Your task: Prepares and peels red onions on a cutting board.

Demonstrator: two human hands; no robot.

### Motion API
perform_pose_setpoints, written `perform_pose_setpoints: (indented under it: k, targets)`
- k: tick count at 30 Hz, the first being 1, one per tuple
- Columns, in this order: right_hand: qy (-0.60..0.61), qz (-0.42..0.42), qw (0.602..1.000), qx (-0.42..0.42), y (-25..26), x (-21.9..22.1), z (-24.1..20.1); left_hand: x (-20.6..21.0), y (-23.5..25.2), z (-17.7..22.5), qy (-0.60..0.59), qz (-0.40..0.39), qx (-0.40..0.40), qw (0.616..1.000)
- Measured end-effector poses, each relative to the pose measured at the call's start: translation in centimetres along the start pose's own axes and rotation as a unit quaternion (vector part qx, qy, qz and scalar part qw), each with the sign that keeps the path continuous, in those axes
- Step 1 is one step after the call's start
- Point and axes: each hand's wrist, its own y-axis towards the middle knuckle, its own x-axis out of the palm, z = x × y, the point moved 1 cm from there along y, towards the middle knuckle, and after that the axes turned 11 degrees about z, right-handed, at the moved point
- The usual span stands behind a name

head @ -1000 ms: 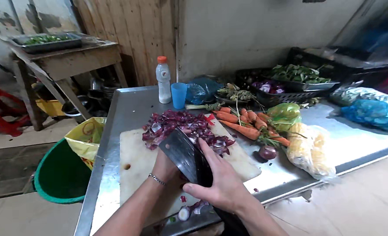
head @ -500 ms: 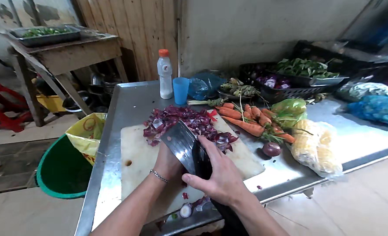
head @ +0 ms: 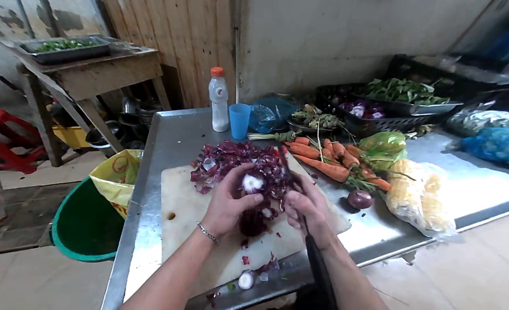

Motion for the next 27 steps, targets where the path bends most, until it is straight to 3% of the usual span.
perform_pose_setpoints:
  k: [3, 7, 14, 18, 24, 27]
  targets:
    - [0.001, 0.004, 1.0, 0.004, 0.4, -0.6, -0.2, -0.3, 0.2, 0.2, -0.041, 0.006, -0.003, 0.999]
    - [-0.109, -0.036, 0.991, -0.069, -1.4, 0.4, -0.9, -0.4, 0.3, 0.2, -0.016, 0.015, 0.003, 1.0]
    - [-0.136, -0.072, 0.986, -0.061, -2.3, 2.6, -1.3, -0.2, -0.1, 0.1, -0.047, 0.02, -0.006, 0.999]
    - [-0.088, -0.068, 0.992, -0.053, -2.1, 2.6, -1.3, -0.4, 0.3, -0.4, -0.042, 0.006, -0.009, 0.999]
    - [0.13, -0.037, 0.989, 0.054, -0.4, 0.9, 0.0, -0.3, 0.2, -0.1, -0.059, 0.003, -0.025, 0.998]
    - [0.096, -0.042, 0.994, 0.034, -0.4, 0.6, -0.2, -0.3, 0.3, 0.0, -0.061, 0.009, -0.033, 0.998]
